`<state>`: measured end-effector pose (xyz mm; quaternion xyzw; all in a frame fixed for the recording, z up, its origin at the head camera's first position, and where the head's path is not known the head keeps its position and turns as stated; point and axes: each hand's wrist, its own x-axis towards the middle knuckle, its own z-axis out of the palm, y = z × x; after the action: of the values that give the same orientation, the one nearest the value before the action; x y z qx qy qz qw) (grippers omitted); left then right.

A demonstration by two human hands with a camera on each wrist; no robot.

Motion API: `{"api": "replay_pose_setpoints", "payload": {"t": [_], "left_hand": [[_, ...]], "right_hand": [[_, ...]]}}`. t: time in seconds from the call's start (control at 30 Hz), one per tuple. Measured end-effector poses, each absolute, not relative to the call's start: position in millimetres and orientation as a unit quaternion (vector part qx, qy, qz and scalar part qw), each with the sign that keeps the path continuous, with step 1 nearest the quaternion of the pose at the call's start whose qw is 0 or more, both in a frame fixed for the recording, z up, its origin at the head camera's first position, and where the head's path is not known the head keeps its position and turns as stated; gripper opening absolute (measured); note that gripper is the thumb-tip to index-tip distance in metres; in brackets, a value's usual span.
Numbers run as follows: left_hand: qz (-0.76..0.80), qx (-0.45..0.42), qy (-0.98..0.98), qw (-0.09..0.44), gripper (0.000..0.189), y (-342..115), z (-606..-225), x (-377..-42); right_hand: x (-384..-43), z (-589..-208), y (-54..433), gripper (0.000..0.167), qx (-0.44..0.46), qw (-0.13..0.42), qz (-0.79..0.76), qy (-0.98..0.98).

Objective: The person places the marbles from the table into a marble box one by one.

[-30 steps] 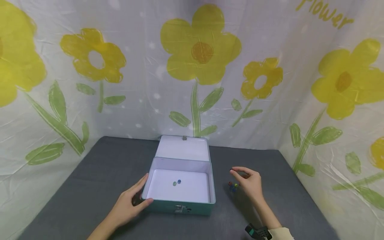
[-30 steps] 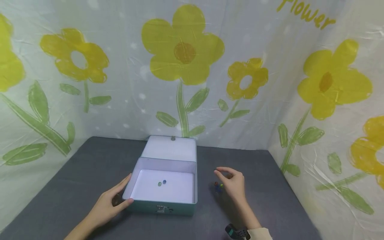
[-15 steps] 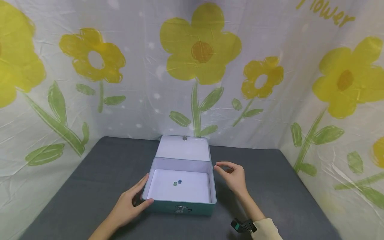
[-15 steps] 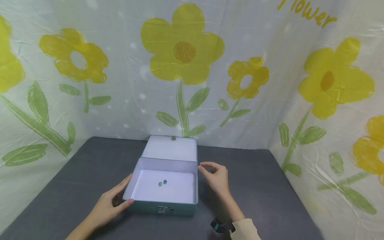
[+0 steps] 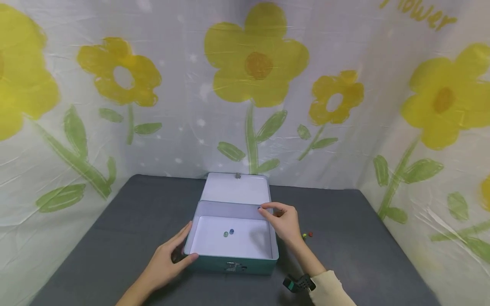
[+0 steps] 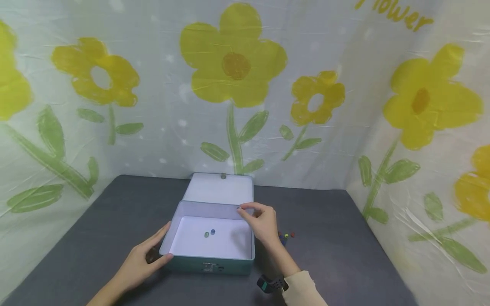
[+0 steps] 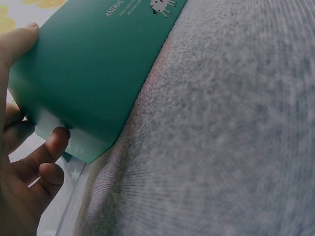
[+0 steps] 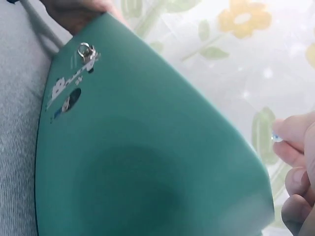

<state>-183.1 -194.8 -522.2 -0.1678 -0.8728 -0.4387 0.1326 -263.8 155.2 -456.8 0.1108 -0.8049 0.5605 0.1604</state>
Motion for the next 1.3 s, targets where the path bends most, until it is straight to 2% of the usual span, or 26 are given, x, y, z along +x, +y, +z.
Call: {"api": "replay_pose_setpoints", "payload": {"t": [0.33,0.73,1.3], "left_hand": [[-0.439,-0.173,-0.871,0.138,0.082,-195.6,-524.0,-185.5],[-0.443,-0.167,-0.871,0.129,0.082,-194.1,-523.7,-184.3],[-0.434,-0.174,-0.874,0.135,0.083,-195.3,-523.1,-186.3]], "right_hand": [[-265.7,-456.0,142.0,0.011,0.144,0.157,0.565,-0.797],[-263.7,-455.0,126.3,0.01,0.156,0.122,0.53,-0.824],[-273.9,-454.8,109.1,0.011,0.193,0.121,0.485,-0.844]]}}
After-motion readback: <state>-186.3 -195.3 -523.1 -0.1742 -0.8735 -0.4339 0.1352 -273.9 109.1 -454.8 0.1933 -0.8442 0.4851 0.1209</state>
